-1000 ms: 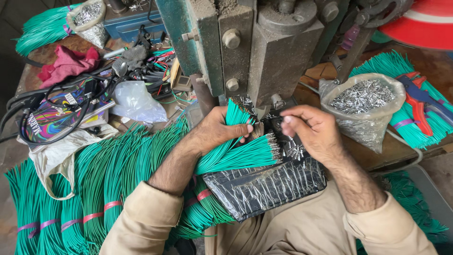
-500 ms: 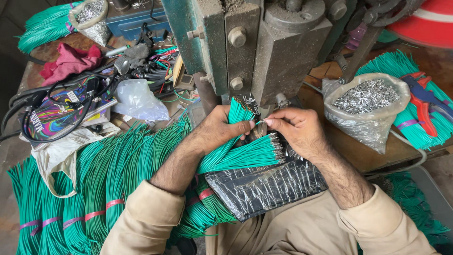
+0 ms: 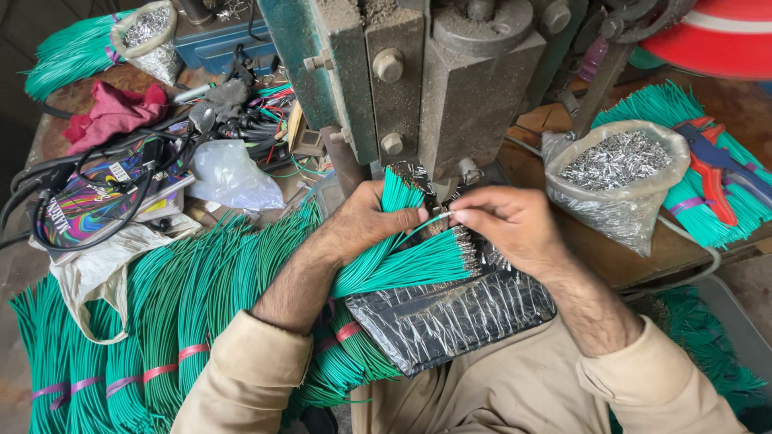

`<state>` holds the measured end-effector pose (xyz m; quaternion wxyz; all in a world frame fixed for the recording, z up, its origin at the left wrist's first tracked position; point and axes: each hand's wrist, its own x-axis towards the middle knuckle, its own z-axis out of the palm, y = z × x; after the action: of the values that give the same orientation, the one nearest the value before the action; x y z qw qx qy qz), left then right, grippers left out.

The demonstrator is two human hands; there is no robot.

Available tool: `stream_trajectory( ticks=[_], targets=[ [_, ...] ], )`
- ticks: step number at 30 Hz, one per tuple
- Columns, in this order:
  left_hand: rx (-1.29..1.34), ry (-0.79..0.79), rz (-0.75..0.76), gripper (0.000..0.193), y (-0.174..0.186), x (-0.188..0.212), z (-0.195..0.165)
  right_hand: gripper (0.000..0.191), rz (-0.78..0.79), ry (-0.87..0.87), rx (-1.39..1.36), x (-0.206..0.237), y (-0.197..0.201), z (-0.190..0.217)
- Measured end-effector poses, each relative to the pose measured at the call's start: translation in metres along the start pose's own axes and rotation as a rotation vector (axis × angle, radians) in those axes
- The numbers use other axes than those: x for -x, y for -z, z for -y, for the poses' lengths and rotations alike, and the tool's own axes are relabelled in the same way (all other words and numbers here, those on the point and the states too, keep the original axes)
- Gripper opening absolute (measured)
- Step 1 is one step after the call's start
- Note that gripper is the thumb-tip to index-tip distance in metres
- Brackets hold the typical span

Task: The person sits at a bench operating a foot-actuated crimping press, inserting metal terminals and pressing green insulated wire ends into the machine one at a time, attaching terminals to many wire ends and setting finished wires onto a growing bundle on their lap.

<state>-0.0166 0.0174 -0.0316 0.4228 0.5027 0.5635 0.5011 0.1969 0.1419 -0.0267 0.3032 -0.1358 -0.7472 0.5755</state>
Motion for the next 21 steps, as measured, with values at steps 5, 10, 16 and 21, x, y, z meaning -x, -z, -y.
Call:
stream_trajectory(
  ticks=[5, 10, 16, 21],
  targets=[
    [0.049, 0.005, 0.032, 0.021, 0.001, 0.0, 0.002, 0.014, -0.063, -0.075, 0.581, 0.021, 0.028, 0.002],
    [0.012, 0.009, 0.006, 0.02, -0.001, 0.0, 0.003, 0.01, -0.061, 0.079, 0.915, 0.029, 0.029, -0.006],
    [0.057, -0.007, 0.043, 0.016, -0.001, -0.002, 0.003, 0.022, -0.136, -0.114, 0.441, 0.028, 0.042, -0.022],
    [0.016, -0.046, 0.037, 0.017, 0.001, -0.002, 0.005, 0.014, -0.104, -0.094, 0.001, 0.011, 0.042, -0.023]
  ],
)
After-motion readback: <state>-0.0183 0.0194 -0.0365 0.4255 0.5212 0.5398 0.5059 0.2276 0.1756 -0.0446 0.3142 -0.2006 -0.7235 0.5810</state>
